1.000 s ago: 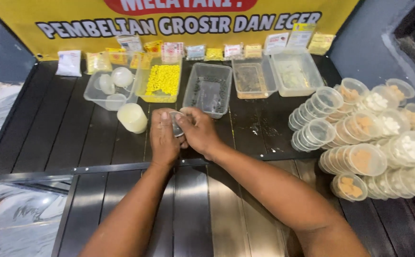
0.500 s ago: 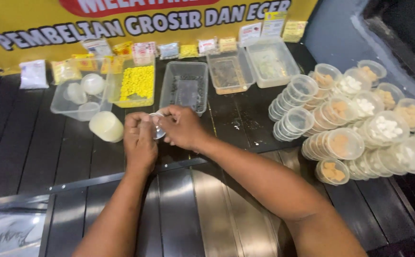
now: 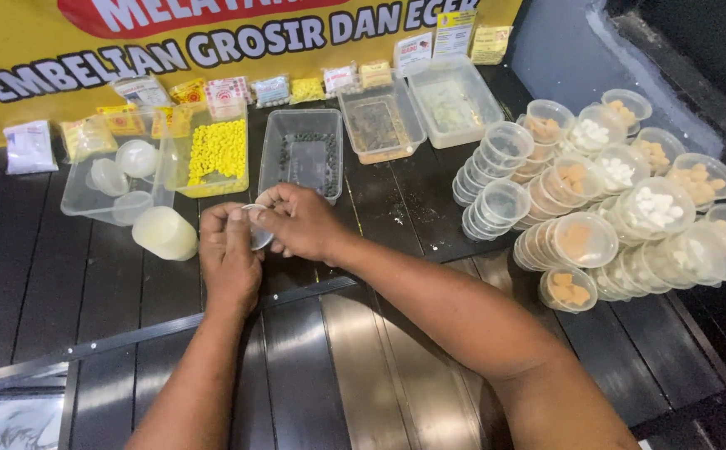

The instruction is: The person scoops small dark pellets from a clear plastic container into small plastic cups using a small scoop. They then place the filled cups into a stack of similar cups on the right side of the table. The process is repeated multiple times throughout the video.

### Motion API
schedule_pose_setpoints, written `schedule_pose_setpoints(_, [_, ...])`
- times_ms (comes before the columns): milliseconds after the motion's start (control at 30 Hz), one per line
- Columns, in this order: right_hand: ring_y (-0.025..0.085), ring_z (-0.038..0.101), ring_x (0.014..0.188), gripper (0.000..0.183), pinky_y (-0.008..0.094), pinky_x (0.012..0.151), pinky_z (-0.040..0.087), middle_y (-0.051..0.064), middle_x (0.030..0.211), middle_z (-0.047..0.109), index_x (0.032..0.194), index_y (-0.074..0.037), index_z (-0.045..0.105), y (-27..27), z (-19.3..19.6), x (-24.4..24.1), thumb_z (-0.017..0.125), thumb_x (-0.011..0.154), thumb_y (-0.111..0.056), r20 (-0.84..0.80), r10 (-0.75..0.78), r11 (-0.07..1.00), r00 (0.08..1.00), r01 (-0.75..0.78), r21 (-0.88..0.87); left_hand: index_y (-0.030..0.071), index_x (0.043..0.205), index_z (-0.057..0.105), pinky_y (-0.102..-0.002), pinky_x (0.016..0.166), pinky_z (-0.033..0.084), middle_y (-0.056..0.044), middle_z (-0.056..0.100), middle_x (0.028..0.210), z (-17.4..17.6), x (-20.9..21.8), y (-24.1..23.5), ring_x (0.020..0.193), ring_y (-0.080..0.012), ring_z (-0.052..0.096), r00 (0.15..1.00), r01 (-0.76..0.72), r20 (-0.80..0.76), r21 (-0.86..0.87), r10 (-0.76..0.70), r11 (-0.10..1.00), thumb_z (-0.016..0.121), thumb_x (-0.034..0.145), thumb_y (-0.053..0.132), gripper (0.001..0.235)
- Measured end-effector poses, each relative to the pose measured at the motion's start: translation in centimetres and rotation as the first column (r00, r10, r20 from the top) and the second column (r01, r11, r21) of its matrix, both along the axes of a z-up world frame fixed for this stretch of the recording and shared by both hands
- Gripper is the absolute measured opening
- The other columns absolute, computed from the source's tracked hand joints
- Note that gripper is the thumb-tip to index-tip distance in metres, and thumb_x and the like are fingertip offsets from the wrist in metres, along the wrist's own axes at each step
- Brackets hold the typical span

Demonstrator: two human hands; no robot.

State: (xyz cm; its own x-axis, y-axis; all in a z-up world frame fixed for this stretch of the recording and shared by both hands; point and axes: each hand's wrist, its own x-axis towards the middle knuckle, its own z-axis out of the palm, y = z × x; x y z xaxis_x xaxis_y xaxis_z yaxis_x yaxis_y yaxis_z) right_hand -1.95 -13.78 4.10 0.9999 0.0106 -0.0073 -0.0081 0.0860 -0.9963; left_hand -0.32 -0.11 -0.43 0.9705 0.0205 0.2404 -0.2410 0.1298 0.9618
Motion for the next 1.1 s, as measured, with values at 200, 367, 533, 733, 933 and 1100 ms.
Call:
schedule_pose_setpoints(200, [0.021, 0.069, 0.052, 0.024, 0.027, 0.039, 0.057, 0.019, 0.073, 0.067, 0.108, 0.005, 0.068, -0.4, -2.8, 2.9, 0.066, 0.089, -0.011, 0.092, 0.028, 0.992, 0.995, -0.017, -0.123, 0.011, 0.108, 0.055, -0.018, 0.042, 0.046, -0.007, 0.064, 0.074, -2.1, 1.0, 0.7, 0.046, -0.0104, 0.058, 0.992, 0.094, -0.068, -0.175, -0.107, 0.980, 0.057, 0.105, 0.023, 0.013])
schedule_pose_setpoints(367, [0.019, 0.069, 0.055, 0.027, 0.026, 0.042, 0.058, 0.021, 0.078, 0.068, 0.110, 0.007, 0.068, -0.9, -0.4, 0.9, 0.068, 0.090, -0.013, 0.030, 0.053, 0.993, 0.998, -0.050, -0.105, 0.009, 0.109, 0.055, -0.018, 0.041, 0.046, -0.005, 0.062, 0.071, -0.7, 0.6, 0.4, 0.044, -0.0101, 0.058, 0.991, 0.113, -0.050, -0.152, -0.122, 0.982, 0.056, 0.105, 0.021, 0.012])
schedule_pose_setpoints(533, [0.028, 0.073, 0.063, 0.042, 0.034, 0.049, 0.064, 0.027, 0.088, 0.069, 0.123, 0.008, 0.058, 0.4, -0.9, 0.8, 0.066, 0.093, -0.020, -0.023, 0.021, 1.000, 1.000, -0.021, -0.016, 0.010, 0.115, 0.052, -0.016, 0.045, 0.044, -0.005, 0.059, 0.070, -1.0, 0.6, 0.5, 0.048, -0.0089, 0.056, 0.999, -0.013, 0.042, -0.099, 0.018, 0.995, 0.047, 0.112, 0.020, 0.011])
schedule_pose_setpoints(733, [0.022, 0.073, 0.059, 0.027, 0.029, 0.044, 0.060, 0.017, 0.075, 0.070, 0.110, 0.003, 0.068, -0.6, -1.4, 1.8, 0.068, 0.088, -0.013, 0.080, 0.078, 0.983, 0.994, -0.064, -0.169, 0.011, 0.108, 0.055, -0.015, 0.042, 0.045, -0.006, 0.062, 0.066, -1.6, 1.0, 0.7, 0.045, -0.0096, 0.060, 0.990, 0.121, -0.055, -0.163, -0.132, 0.979, 0.055, 0.107, 0.029, 0.018])
schedule_pose_setpoints(933, [0.026, 0.072, 0.064, 0.036, 0.032, 0.052, 0.063, 0.024, 0.079, 0.070, 0.114, 0.008, 0.065, -0.7, 0.4, 0.4, 0.067, 0.089, -0.018, -0.039, 0.078, 0.995, 0.996, -0.080, -0.056, 0.012, 0.117, 0.053, -0.015, 0.044, 0.045, -0.004, 0.061, 0.074, -1.3, 0.9, 0.4, 0.047, -0.0093, 0.057, 0.997, 0.061, -0.046, -0.084, -0.065, 0.995, 0.048, 0.111, 0.020, 0.012])
schedule_pose_setpoints(1100, [0.023, 0.073, 0.055, 0.027, 0.033, 0.041, 0.059, 0.013, 0.069, 0.070, 0.101, 0.001, 0.070, -1.2, -0.6, 2.1, 0.074, 0.082, -0.018, 0.062, 0.057, 0.971, 0.996, -0.041, -0.234, 0.014, 0.106, 0.053, -0.017, 0.043, 0.046, -0.007, 0.061, 0.067, -3.0, 1.8, 1.5, 0.047, -0.0119, 0.060, 0.988, 0.085, -0.113, -0.181, -0.107, 0.980, 0.058, 0.105, 0.030, 0.017])
